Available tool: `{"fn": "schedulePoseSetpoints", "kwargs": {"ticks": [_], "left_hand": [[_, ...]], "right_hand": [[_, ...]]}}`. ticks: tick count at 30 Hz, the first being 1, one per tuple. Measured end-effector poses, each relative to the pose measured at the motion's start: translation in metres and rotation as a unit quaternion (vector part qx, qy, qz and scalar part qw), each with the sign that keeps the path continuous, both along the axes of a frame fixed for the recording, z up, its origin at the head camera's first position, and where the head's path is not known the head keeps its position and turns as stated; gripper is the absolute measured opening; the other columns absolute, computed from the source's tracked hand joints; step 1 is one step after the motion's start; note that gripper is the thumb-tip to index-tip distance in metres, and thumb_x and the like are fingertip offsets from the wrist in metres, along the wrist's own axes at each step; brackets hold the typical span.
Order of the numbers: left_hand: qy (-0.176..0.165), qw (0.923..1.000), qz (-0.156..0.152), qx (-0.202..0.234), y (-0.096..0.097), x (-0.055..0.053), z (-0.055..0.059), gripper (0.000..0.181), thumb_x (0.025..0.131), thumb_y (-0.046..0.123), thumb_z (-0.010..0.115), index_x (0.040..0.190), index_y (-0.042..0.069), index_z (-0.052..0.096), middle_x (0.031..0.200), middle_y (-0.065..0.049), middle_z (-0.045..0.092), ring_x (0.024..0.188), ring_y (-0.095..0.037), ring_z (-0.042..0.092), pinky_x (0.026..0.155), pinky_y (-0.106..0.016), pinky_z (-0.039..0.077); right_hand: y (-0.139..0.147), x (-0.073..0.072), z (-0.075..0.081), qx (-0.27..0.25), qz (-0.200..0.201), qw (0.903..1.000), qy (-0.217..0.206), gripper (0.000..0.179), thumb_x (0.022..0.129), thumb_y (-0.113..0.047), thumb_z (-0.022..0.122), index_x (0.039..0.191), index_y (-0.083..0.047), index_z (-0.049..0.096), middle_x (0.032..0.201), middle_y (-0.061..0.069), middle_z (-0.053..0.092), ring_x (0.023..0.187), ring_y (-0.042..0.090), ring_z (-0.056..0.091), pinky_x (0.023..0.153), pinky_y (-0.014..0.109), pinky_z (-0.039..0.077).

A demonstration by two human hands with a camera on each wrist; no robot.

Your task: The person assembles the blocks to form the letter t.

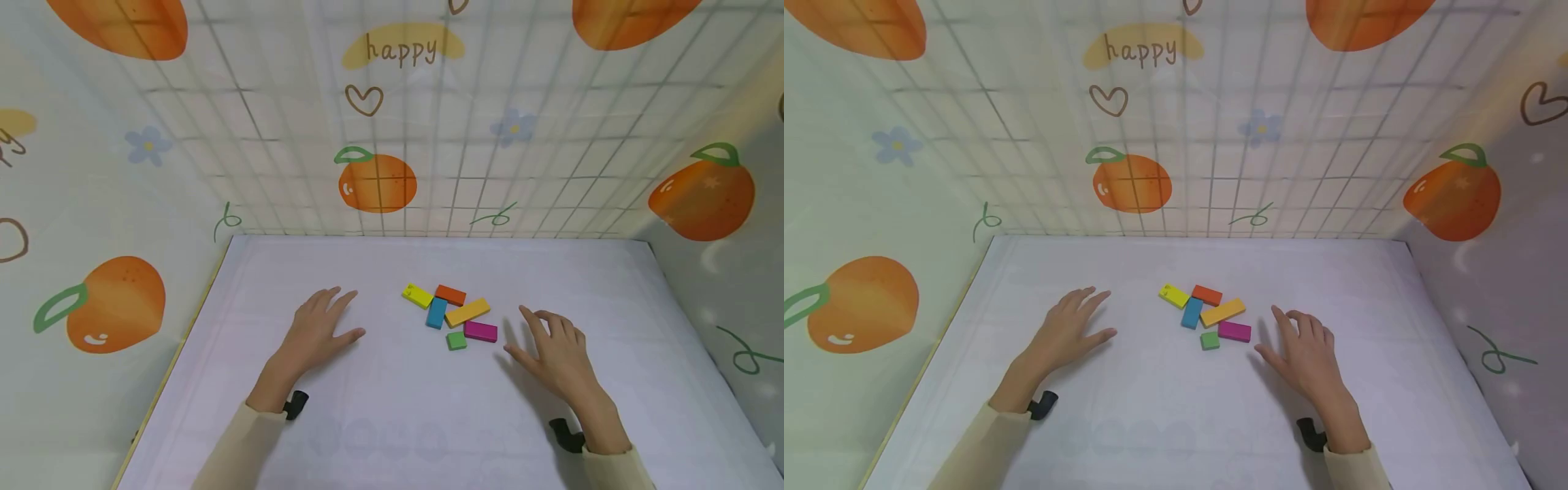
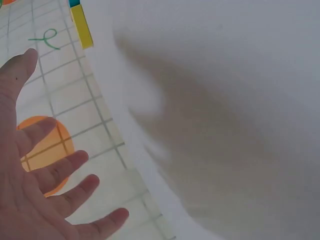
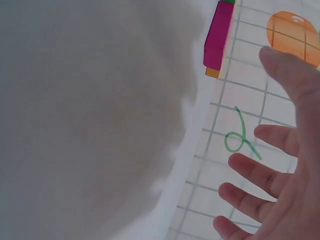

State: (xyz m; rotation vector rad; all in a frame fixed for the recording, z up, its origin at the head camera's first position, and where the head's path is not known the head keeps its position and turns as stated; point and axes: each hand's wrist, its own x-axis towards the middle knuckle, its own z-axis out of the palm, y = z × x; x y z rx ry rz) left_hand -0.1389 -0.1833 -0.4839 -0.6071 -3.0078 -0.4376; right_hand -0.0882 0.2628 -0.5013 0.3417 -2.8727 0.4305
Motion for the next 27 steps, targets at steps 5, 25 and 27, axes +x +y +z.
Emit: {"fn": "schedulePoseSetpoints", "kwargs": {"ticks": [5, 25, 27], "left_hand": [[-0.02, 0.9995, -0.005, 0.026, 0.007, -0.009, 0.0, 0.073, 0.092, 0.058, 0.064, 0.152, 0.023, 0.042, 0.148, -0.012, 0.044, 0.136, -0.036, 0.036, 0.104, -0.061, 0.034], [-0.123, 0.9816, -0.044, 0.14, 0.03, -0.059, -0.005, 0.067, 0.093, 0.049, 0.069, 0.149, 0.019, 0.048, 0.131, -0.01, 0.055, 0.116, -0.024, 0.052, 0.098, -0.045, 0.046], [-0.142, 0.9768, -0.049, 0.152, 0.034, -0.064, -0.005, 0.067, 0.093, 0.046, 0.07, 0.149, 0.018, 0.048, 0.128, -0.01, 0.056, 0.113, -0.022, 0.054, 0.095, -0.043, 0.047]], "right_hand": [[0.0, -0.003, -0.003, -0.014, -0.001, 0.9999, -0.006, 0.078, 0.082, -0.039, 0.081, 0.145, -0.01, 0.046, 0.122, 0.025, 0.051, 0.114, 0.049, 0.045, 0.092, 0.068, 0.033], [-0.002, -0.015, -0.008, -0.113, 0.004, 0.9906, -0.077, 0.068, 0.086, -0.03, 0.081, 0.143, -0.008, 0.05, 0.107, 0.016, 0.059, 0.101, 0.036, 0.051, 0.086, 0.058, 0.041], [-0.002, -0.016, -0.008, -0.135, 0.007, 0.986, -0.098, 0.067, 0.087, -0.03, 0.08, 0.143, -0.007, 0.05, 0.108, 0.015, 0.059, 0.102, 0.035, 0.052, 0.084, 0.054, 0.043]]}}
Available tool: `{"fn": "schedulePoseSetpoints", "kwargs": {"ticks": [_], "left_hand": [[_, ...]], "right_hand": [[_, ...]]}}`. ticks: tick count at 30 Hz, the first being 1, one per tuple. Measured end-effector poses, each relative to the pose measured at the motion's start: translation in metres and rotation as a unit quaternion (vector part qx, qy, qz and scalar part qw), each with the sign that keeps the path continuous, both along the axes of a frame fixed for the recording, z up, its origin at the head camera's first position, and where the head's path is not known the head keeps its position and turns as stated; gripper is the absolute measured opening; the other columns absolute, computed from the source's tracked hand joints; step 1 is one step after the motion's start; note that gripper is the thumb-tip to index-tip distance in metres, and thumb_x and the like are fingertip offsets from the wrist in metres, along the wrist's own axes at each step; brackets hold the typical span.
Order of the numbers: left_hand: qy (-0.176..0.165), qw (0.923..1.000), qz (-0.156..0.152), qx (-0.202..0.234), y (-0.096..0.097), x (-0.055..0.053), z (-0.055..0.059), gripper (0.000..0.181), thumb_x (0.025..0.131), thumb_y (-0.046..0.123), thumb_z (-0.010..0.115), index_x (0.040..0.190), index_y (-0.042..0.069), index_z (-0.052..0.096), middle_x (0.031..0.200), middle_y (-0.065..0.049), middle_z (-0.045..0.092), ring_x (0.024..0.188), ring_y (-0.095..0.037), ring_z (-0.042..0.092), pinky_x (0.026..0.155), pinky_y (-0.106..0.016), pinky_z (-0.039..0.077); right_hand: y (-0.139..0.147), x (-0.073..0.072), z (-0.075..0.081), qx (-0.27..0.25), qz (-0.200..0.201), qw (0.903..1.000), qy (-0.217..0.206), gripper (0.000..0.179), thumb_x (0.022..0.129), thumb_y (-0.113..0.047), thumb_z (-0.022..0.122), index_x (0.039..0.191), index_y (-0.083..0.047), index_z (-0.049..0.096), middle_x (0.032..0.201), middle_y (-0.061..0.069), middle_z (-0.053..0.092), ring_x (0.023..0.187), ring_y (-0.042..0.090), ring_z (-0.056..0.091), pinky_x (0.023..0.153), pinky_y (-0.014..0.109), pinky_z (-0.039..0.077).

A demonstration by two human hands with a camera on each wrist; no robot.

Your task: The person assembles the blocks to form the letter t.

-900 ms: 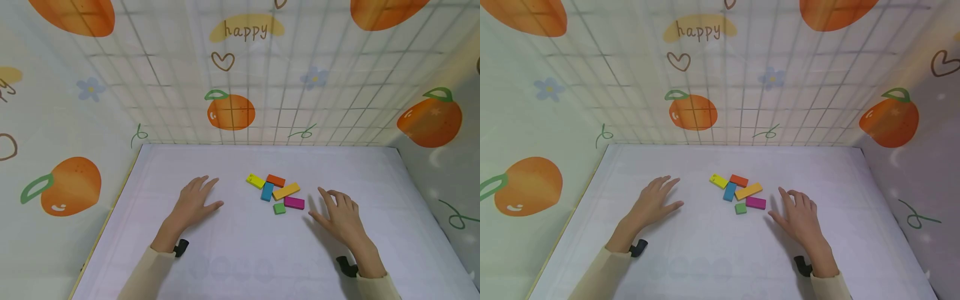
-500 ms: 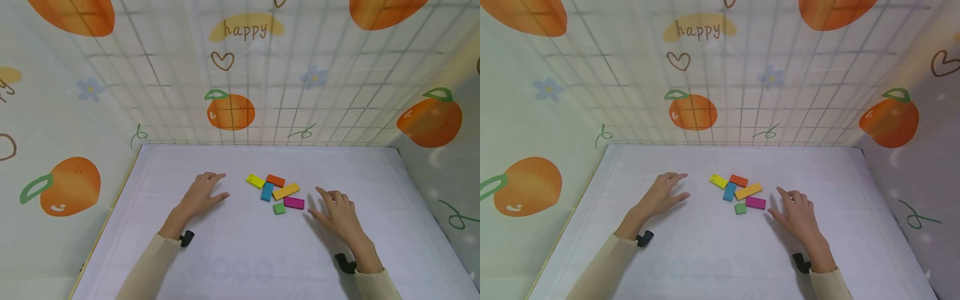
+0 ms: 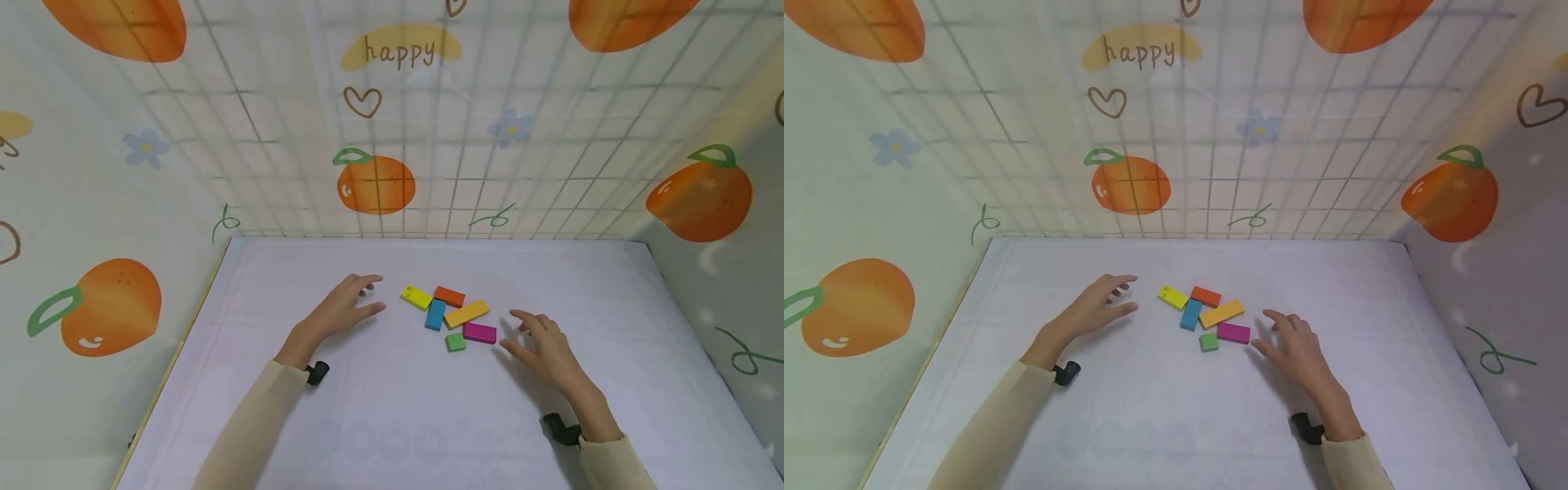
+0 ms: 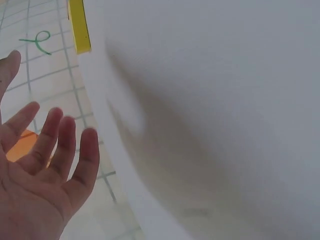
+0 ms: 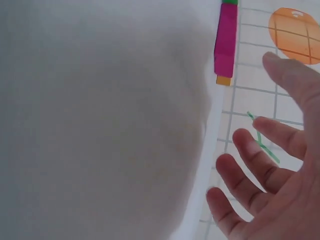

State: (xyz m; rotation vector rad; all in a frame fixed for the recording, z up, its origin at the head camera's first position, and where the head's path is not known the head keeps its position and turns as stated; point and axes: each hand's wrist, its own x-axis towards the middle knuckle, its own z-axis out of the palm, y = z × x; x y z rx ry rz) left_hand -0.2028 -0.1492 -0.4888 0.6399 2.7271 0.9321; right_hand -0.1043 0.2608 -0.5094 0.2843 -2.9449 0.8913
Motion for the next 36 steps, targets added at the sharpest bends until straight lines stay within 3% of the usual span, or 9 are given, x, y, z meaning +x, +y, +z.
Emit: {"fn": "schedulePoseSetpoints", "kwargs": {"ticks": [6, 14, 22, 30, 36], "left_hand": [[-0.048, 0.9985, -0.016, 0.022, 0.012, -0.014, -0.003, 0.066, 0.093, 0.043, 0.071, 0.15, 0.019, 0.046, 0.127, -0.009, 0.058, 0.107, -0.02, 0.054, 0.091, -0.039, 0.05], [-0.071, 0.9966, -0.026, 0.033, 0.024, -0.028, -0.01, 0.062, 0.094, 0.039, 0.071, 0.148, 0.019, 0.049, 0.124, -0.008, 0.059, 0.103, -0.019, 0.055, 0.091, -0.036, 0.049], [-0.1, 0.9942, -0.027, 0.03, 0.034, -0.039, -0.015, 0.06, 0.093, 0.034, 0.073, 0.146, 0.017, 0.051, 0.115, -0.005, 0.059, 0.096, -0.019, 0.056, 0.089, -0.034, 0.048], [-0.115, 0.9924, -0.043, 0.003, 0.042, -0.048, -0.023, 0.057, 0.095, 0.034, 0.071, 0.146, 0.022, 0.051, 0.106, 0.0, 0.058, 0.093, -0.019, 0.054, 0.085, -0.033, 0.047], [-0.106, 0.9923, -0.054, -0.033, 0.048, -0.051, -0.02, 0.052, 0.095, 0.03, 0.071, 0.144, 0.025, 0.053, 0.101, 0.0, 0.056, 0.093, -0.02, 0.051, 0.083, -0.034, 0.045]], "right_hand": [[-0.001, -0.006, -0.001, -0.071, 0.018, 0.9965, -0.04, 0.06, 0.09, -0.025, 0.077, 0.14, -0.004, 0.051, 0.108, 0.014, 0.059, 0.1, 0.03, 0.055, 0.081, 0.046, 0.05], [-0.002, -0.012, -0.006, -0.109, 0.028, 0.9921, -0.057, 0.055, 0.09, -0.021, 0.077, 0.137, -0.005, 0.054, 0.105, 0.01, 0.059, 0.092, 0.024, 0.056, 0.077, 0.035, 0.05], [-0.004, -0.017, -0.011, -0.151, 0.042, 0.9821, -0.105, 0.054, 0.091, -0.027, 0.076, 0.137, -0.007, 0.054, 0.103, 0.008, 0.059, 0.087, 0.023, 0.056, 0.074, 0.03, 0.049], [-0.008, -0.02, -0.01, -0.15, 0.043, 0.9802, -0.122, 0.049, 0.091, -0.02, 0.076, 0.134, -0.007, 0.057, 0.102, 0.007, 0.061, 0.088, 0.024, 0.054, 0.074, 0.032, 0.049], [-0.011, -0.022, -0.011, -0.133, 0.046, 0.9827, -0.12, 0.045, 0.089, -0.011, 0.075, 0.131, -0.006, 0.06, 0.101, 0.007, 0.061, 0.09, 0.026, 0.053, 0.078, 0.036, 0.048]]}}
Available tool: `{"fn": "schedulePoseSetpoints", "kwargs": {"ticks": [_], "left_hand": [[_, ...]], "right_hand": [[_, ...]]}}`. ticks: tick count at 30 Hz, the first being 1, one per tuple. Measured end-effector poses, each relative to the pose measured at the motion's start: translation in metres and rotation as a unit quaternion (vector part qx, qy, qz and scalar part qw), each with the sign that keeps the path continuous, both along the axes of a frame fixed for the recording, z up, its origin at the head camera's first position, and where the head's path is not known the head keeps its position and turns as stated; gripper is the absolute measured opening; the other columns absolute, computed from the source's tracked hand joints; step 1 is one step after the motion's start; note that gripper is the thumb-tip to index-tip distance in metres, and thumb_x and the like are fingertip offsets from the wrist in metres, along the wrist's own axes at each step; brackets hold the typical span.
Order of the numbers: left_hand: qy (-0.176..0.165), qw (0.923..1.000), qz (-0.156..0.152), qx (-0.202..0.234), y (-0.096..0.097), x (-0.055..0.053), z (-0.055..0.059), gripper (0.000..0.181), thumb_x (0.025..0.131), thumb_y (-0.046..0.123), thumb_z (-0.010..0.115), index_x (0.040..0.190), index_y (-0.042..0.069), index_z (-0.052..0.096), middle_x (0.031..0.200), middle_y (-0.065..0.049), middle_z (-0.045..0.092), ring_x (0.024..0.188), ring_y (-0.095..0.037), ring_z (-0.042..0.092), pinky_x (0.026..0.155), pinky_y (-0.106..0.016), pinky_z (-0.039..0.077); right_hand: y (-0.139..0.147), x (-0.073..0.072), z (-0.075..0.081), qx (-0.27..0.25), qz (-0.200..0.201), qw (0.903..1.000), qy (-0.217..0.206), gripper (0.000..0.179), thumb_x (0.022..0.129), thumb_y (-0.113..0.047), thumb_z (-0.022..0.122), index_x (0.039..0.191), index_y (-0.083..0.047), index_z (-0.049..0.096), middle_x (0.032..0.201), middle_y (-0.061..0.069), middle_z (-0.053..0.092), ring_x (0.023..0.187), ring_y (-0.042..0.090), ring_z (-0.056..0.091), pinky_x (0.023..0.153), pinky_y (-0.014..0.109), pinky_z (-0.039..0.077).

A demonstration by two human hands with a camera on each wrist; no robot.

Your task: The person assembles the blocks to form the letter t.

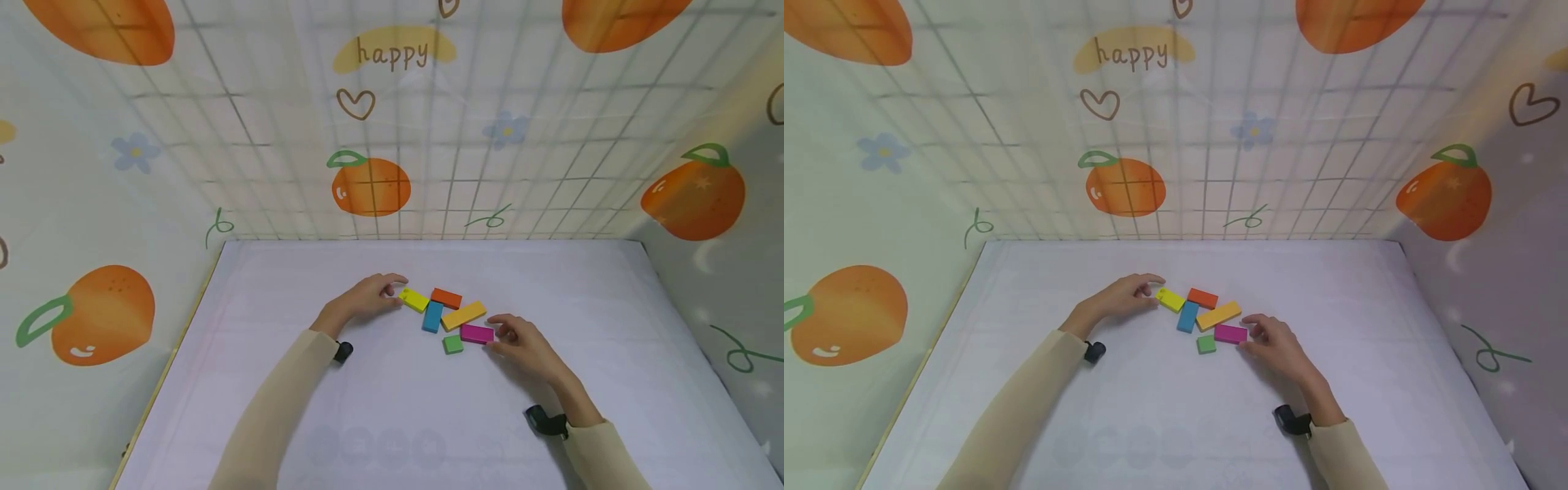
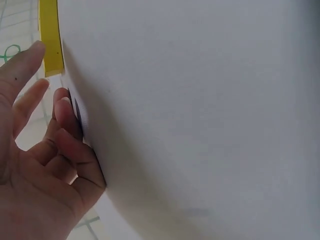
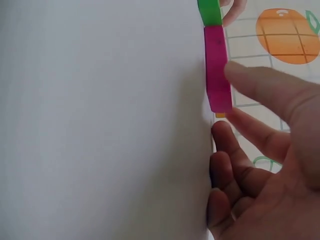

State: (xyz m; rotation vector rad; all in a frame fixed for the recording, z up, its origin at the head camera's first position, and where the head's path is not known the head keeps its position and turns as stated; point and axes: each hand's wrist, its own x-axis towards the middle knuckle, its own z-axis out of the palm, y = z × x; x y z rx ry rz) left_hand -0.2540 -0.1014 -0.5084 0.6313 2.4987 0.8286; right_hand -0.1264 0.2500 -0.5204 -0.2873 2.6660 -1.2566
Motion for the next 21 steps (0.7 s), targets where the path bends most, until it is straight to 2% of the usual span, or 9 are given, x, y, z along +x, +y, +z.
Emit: {"fn": "schedulePoseSetpoints", "kwargs": {"ticks": [6, 11, 21], "left_hand": [[0.0, 0.9996, -0.017, -0.022, 0.004, 0.002, 0.004, 0.047, 0.097, 0.029, 0.068, 0.142, 0.027, 0.054, 0.102, -0.001, 0.055, 0.096, -0.02, 0.05, 0.082, -0.036, 0.044], [-0.004, 0.9994, -0.015, -0.032, 0.007, 0.002, 0.003, 0.045, 0.098, 0.03, 0.067, 0.141, 0.03, 0.055, 0.105, 0.001, 0.055, 0.099, -0.019, 0.05, 0.085, -0.036, 0.045], [0.0, 0.9993, -0.006, -0.038, 0.012, 0.003, 0.005, 0.041, 0.098, 0.026, 0.068, 0.138, 0.027, 0.059, 0.104, 0.001, 0.055, 0.099, -0.02, 0.05, 0.085, -0.035, 0.046]], "right_hand": [[-0.001, -0.001, -0.003, 0.008, 0.004, 0.9999, 0.012, 0.041, 0.088, -0.012, 0.076, 0.127, -0.007, 0.062, 0.099, 0.006, 0.062, 0.09, 0.026, 0.051, 0.078, 0.039, 0.046], [0.0, -0.001, -0.004, 0.005, 0.006, 0.9999, 0.014, 0.039, 0.089, -0.011, 0.076, 0.125, -0.008, 0.064, 0.099, 0.005, 0.063, 0.091, 0.026, 0.051, 0.078, 0.04, 0.045], [-0.002, -0.001, -0.003, 0.014, 0.006, 0.9996, 0.025, 0.034, 0.088, -0.01, 0.077, 0.12, -0.008, 0.068, 0.097, 0.004, 0.064, 0.09, 0.024, 0.05, 0.076, 0.039, 0.043]]}}
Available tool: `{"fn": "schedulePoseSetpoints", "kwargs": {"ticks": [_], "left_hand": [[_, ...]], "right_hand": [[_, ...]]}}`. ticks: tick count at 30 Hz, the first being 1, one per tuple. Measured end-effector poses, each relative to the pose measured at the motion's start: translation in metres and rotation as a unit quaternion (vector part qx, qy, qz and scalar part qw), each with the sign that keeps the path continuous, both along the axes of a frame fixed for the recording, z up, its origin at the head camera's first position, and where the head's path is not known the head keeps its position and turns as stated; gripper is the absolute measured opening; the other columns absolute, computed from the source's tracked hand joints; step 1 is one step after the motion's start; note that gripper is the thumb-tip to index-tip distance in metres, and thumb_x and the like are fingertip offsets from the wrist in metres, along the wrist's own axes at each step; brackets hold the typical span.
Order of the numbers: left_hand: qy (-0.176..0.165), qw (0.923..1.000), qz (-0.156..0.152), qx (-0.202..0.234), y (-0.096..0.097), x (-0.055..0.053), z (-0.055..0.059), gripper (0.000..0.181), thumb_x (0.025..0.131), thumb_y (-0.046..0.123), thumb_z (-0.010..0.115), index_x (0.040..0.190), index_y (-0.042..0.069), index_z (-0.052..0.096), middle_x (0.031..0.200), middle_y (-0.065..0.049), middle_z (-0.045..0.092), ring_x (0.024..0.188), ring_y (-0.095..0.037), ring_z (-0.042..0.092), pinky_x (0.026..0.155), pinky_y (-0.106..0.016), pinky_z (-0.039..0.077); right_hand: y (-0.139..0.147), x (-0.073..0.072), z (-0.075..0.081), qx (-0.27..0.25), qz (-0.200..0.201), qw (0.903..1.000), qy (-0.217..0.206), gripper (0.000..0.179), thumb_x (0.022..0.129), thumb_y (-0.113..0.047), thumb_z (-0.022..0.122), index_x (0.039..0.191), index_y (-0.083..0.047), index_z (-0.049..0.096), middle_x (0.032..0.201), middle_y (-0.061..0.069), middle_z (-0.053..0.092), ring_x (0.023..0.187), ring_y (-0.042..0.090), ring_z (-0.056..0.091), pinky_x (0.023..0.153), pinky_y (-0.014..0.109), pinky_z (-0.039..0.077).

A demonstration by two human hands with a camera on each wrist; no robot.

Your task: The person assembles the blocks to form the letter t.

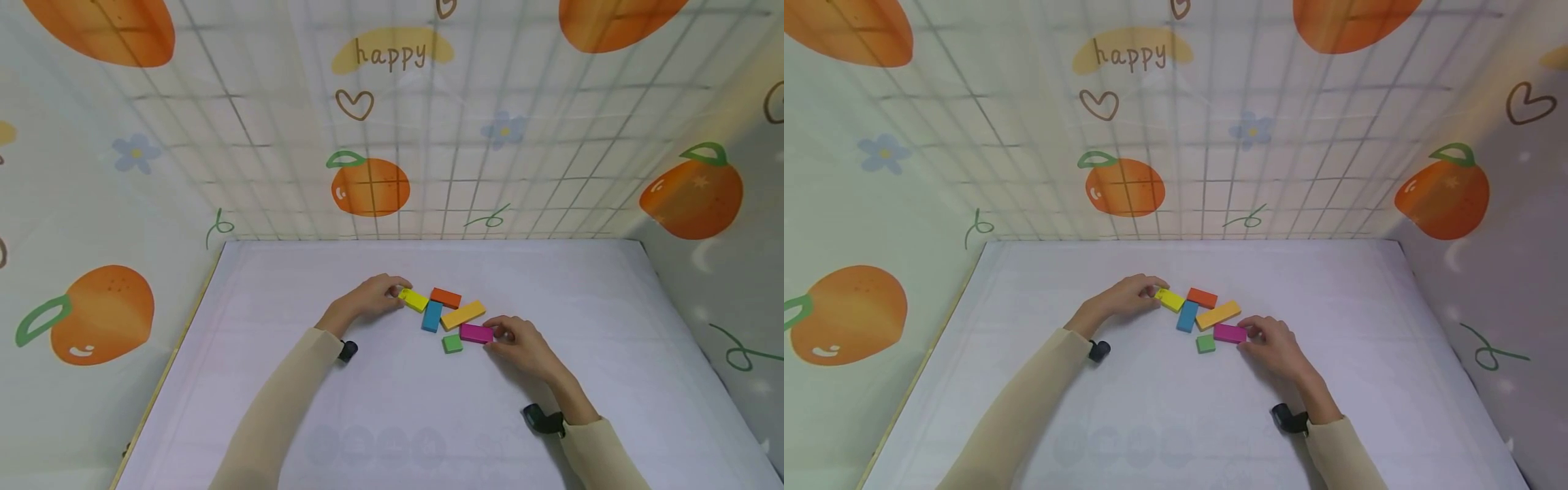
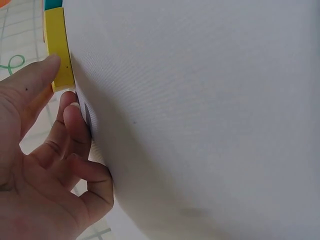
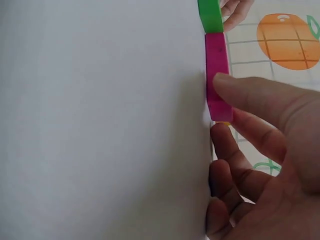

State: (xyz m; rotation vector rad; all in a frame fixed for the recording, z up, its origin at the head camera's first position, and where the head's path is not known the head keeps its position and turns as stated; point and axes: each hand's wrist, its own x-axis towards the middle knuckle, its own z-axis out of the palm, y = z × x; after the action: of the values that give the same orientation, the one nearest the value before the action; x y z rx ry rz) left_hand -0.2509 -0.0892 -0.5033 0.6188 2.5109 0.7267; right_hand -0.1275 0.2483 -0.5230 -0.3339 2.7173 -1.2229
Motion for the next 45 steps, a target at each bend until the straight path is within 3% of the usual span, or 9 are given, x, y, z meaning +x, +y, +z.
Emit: {"fn": "schedulePoseSetpoints", "kwargs": {"ticks": [15, 45], "left_hand": [[-0.007, 0.9997, 0.004, 0.025, 0.0015, -0.0024, -0.0015, 0.036, 0.094, 0.02, 0.072, 0.13, 0.02, 0.065, 0.102, 0.003, 0.059, 0.098, -0.019, 0.053, 0.088, -0.032, 0.047], [0.012, 0.9988, 0.001, 0.047, -0.0034, -0.0011, -0.005, 0.035, 0.092, 0.018, 0.075, 0.127, 0.019, 0.068, 0.098, 0.004, 0.061, 0.094, -0.019, 0.054, 0.085, -0.032, 0.047]], "right_hand": [[-0.0006, 0.0005, 0.0022, 0.009, -0.007, 0.9999, -0.006, 0.033, 0.089, -0.01, 0.076, 0.121, -0.006, 0.068, 0.099, 0.005, 0.063, 0.087, 0.024, 0.049, 0.072, 0.035, 0.04], [0.0015, 0.0017, 0.0007, -0.001, -0.03, 0.9988, -0.038, 0.036, 0.091, -0.016, 0.075, 0.125, -0.01, 0.067, 0.095, 0.003, 0.057, 0.085, 0.022, 0.05, 0.068, 0.033, 0.043]]}}
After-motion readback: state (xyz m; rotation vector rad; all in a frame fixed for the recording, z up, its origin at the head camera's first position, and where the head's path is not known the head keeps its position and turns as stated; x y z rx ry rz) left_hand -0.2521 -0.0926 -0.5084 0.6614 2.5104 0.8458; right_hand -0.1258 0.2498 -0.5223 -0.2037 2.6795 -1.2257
